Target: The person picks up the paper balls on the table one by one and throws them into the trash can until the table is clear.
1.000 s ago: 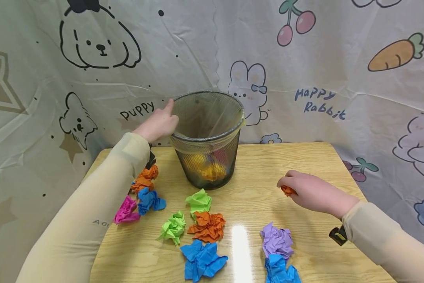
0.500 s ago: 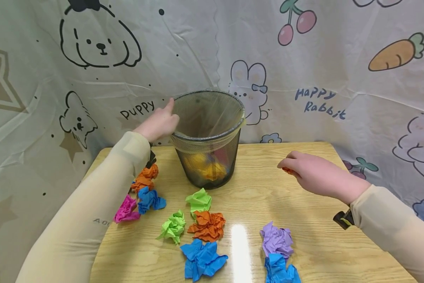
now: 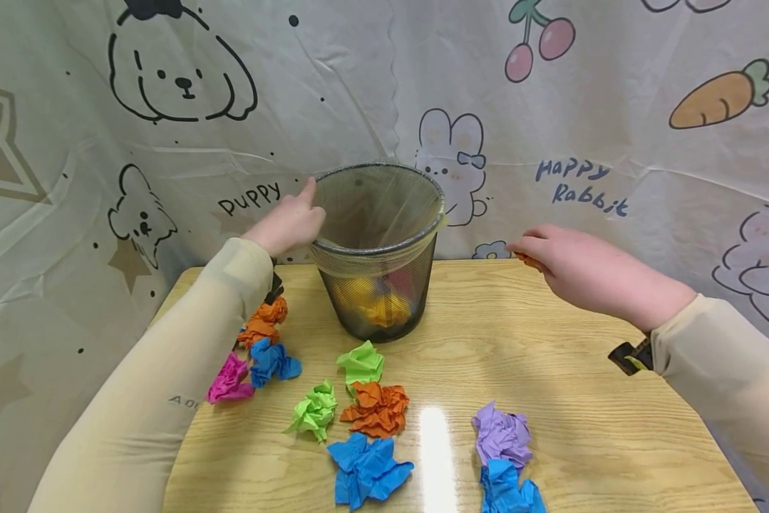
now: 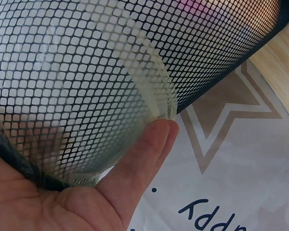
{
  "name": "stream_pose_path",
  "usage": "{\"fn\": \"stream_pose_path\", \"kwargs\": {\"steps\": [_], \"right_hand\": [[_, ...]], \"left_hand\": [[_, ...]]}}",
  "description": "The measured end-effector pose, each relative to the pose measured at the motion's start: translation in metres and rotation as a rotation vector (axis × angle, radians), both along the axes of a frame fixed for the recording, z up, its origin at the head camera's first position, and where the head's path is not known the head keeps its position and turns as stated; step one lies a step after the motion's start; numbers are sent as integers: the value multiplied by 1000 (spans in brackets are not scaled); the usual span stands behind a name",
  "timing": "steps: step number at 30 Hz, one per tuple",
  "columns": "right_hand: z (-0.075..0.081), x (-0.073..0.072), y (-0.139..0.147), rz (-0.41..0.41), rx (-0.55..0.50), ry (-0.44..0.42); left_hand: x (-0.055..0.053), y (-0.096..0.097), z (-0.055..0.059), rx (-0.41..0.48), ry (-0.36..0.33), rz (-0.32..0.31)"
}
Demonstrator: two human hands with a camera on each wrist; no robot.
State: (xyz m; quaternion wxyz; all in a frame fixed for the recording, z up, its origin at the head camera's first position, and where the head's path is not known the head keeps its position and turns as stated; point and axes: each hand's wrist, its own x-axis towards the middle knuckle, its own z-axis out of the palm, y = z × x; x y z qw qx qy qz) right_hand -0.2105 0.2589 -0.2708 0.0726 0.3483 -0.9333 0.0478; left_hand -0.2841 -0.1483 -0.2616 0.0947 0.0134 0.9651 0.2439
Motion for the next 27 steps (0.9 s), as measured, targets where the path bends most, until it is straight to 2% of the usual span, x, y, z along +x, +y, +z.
{"fn": "stream_pose_path", "kwargs": {"steps": [10,18,27], "right_hand": [[31,-8,-8,-28,11,30],[44,-19,-19,67,-53,84],[55,-26,-52,82,-83,65]], "left_hand": [[0,0,-1,7,-7,2],[1,0,1,-1,-8,-8],[1,0,0,13,-3,1]]}}
